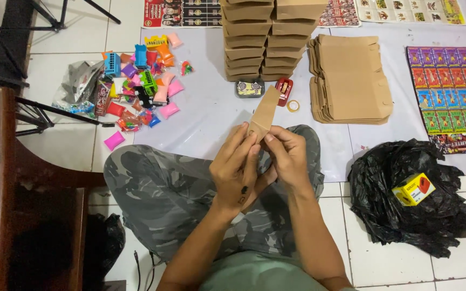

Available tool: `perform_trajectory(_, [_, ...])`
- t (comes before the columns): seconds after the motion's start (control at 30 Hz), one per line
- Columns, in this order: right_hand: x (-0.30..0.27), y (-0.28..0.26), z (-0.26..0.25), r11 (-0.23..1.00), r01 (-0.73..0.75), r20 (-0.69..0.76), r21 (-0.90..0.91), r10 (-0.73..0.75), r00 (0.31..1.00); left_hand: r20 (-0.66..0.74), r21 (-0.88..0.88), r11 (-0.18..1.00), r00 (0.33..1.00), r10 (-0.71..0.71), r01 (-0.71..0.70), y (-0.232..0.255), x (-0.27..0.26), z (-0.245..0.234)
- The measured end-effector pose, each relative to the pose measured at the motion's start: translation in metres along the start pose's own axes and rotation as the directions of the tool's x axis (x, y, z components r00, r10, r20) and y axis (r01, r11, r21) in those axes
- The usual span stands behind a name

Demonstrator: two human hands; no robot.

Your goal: Folding cardboard boxes and packing small items into them before stacking the finished products.

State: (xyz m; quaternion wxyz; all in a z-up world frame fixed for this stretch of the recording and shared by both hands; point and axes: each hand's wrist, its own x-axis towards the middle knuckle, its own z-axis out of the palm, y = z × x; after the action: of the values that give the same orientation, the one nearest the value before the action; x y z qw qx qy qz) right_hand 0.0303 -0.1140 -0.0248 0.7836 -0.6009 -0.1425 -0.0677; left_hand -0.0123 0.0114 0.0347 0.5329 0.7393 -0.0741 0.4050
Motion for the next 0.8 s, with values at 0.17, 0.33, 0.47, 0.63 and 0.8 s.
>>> perform_trajectory(0.17, [0.001, 0.014, -0.007, 0.994, -0.042, 0.021, 0.102, 0.04, 0.999, -0.008, -0.119, 0.99, 0.997, -0.073, 0.072, -0.001, -0.001, 0.001])
perform_trajectory(0.33, [0.003, 0.005, -0.005, 1.0, -0.027, -0.044, -0.001, 0.027, 0.999, 0.003, -0.16, 0.98, 0.993, -0.115, 0.114, 0.0, 0.0, 0.0])
perform_trajectory(0.47, [0.001, 0.007, -0.006, 0.998, -0.048, 0.0, 0.051, 0.049, 0.999, -0.013, -0.174, 0.979, 0.994, -0.11, 0.107, -0.004, -0.002, -0.002])
perform_trajectory(0.63, [0.003, 0.008, -0.005, 0.989, -0.076, 0.002, 0.125, 0.076, 0.997, -0.011, -0.204, 0.971, 0.992, -0.129, 0.124, 0.004, 0.0, -0.002])
perform_trajectory(0.8, [-0.002, 0.033, -0.019, 0.945, -0.184, 0.125, 0.271, 0.155, 0.98, -0.036, -0.178, 0.982, 0.997, -0.067, 0.06, 0.0, -0.002, 0.001])
